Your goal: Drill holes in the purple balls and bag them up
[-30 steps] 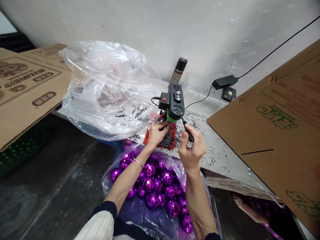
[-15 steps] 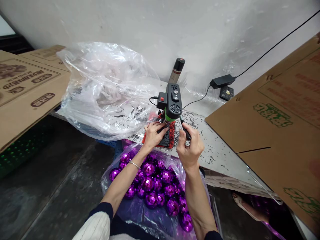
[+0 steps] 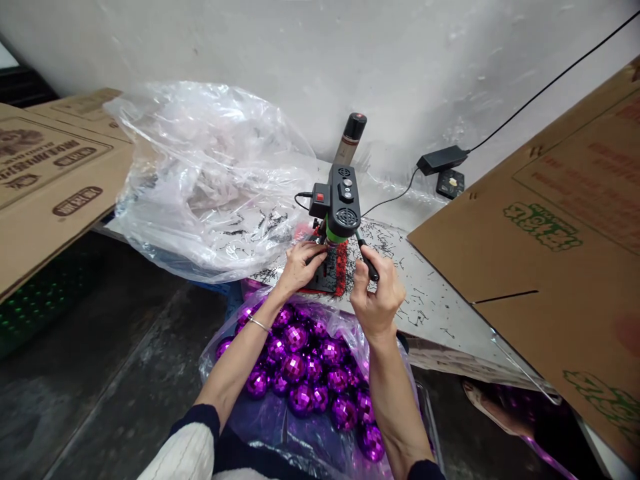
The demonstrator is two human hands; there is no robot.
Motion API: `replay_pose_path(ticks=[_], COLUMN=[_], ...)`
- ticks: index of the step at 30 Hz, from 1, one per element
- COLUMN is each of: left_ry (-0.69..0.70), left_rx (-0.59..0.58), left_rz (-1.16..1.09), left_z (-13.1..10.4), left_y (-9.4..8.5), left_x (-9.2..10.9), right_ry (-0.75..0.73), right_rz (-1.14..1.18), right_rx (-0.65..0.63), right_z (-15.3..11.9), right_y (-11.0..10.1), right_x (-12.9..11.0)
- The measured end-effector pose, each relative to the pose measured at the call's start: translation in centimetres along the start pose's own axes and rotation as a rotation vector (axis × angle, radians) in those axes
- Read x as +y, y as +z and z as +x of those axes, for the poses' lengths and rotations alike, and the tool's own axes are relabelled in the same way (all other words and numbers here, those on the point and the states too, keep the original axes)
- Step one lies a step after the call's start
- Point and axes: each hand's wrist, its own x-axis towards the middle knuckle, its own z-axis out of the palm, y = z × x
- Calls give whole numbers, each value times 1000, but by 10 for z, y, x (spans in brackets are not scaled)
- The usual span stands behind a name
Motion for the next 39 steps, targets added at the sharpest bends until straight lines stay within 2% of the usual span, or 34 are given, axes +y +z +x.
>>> replay_pose_path(ticks=[4, 8, 15, 18, 21, 29, 34, 39], left_ry=[-21, -23, 12, -48, -91, -5, 34, -3], left_rx=[63, 93, -40, -78, -65, 96, 51, 55], left_rz=[101, 104, -39, -171, -224, -86, -123, -173], left_z=[-3, 0, 9, 8, 6, 9, 9, 8], left_y=[5, 9, 0, -8, -12, -1, -2, -3], left_x=[6, 3, -11, -11, -6, 6, 2, 7], right_ry=[-10, -18, -23, -20, -8, -15, -12, -9], right_rz=[-34, -20, -11, -25, 2, 10, 5, 1], right_rx=[-5, -11, -9, -11, -13, 2, -1, 7], right_z=[1, 2, 1, 1, 1, 1, 1, 1], right_y=[0, -1, -2, -2, -1, -1, -1, 0], right_x=[0, 0, 1, 1, 0, 0, 0, 0])
